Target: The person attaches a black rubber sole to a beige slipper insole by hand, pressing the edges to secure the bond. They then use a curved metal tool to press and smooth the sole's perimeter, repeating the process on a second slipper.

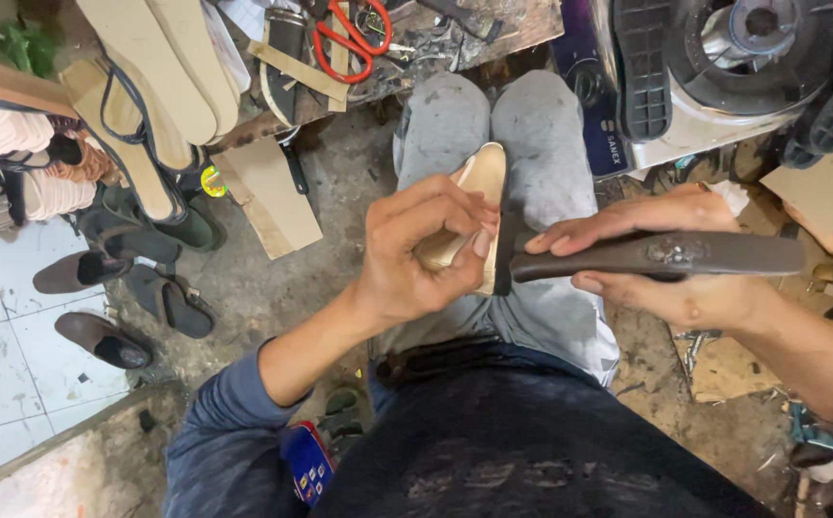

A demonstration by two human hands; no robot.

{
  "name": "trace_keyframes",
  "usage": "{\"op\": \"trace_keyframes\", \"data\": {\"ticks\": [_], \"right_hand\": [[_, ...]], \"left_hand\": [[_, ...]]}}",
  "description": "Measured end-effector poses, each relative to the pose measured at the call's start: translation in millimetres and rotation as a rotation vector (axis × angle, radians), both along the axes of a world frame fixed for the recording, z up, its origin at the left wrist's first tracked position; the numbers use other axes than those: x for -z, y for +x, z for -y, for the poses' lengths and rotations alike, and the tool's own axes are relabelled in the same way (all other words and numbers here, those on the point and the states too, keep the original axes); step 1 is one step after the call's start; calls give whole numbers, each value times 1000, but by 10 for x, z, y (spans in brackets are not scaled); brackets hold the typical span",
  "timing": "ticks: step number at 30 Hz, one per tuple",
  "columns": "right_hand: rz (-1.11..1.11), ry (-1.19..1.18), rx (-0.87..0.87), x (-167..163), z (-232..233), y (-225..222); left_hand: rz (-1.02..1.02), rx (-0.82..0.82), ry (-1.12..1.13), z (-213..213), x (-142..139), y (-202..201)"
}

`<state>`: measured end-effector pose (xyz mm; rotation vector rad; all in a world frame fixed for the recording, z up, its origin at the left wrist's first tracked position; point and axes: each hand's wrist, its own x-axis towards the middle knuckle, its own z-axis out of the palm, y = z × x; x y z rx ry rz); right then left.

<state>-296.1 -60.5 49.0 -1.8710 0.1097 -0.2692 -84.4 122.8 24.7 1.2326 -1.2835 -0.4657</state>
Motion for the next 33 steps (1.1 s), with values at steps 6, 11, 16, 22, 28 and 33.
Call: {"op": "trace_keyframes", "data": {"ticks": [6, 11, 16, 22, 28, 33], "right_hand": [[-66, 339, 43, 298, -222, -95], [18, 1101, 128, 695, -637, -445], [-96, 1170, 248, 883, -934, -873], [-183, 1155, 441, 917, -1008, -1170], [-386, 888, 538, 863, -1014, -1052], [-541, 641, 534, 856, -919, -854]], "left_hand": [[-72, -84, -32, -207, 181, -144], [-1384, -580, 136, -364, 577, -518], [-1729, -82, 386, -578, 1074, -841], [-1618, -175, 242, -435, 1501, -1310], [-1429, -319, 175, -312, 1868, -1449], [-1300, -343, 129, -271, 2034, -1384]]}}
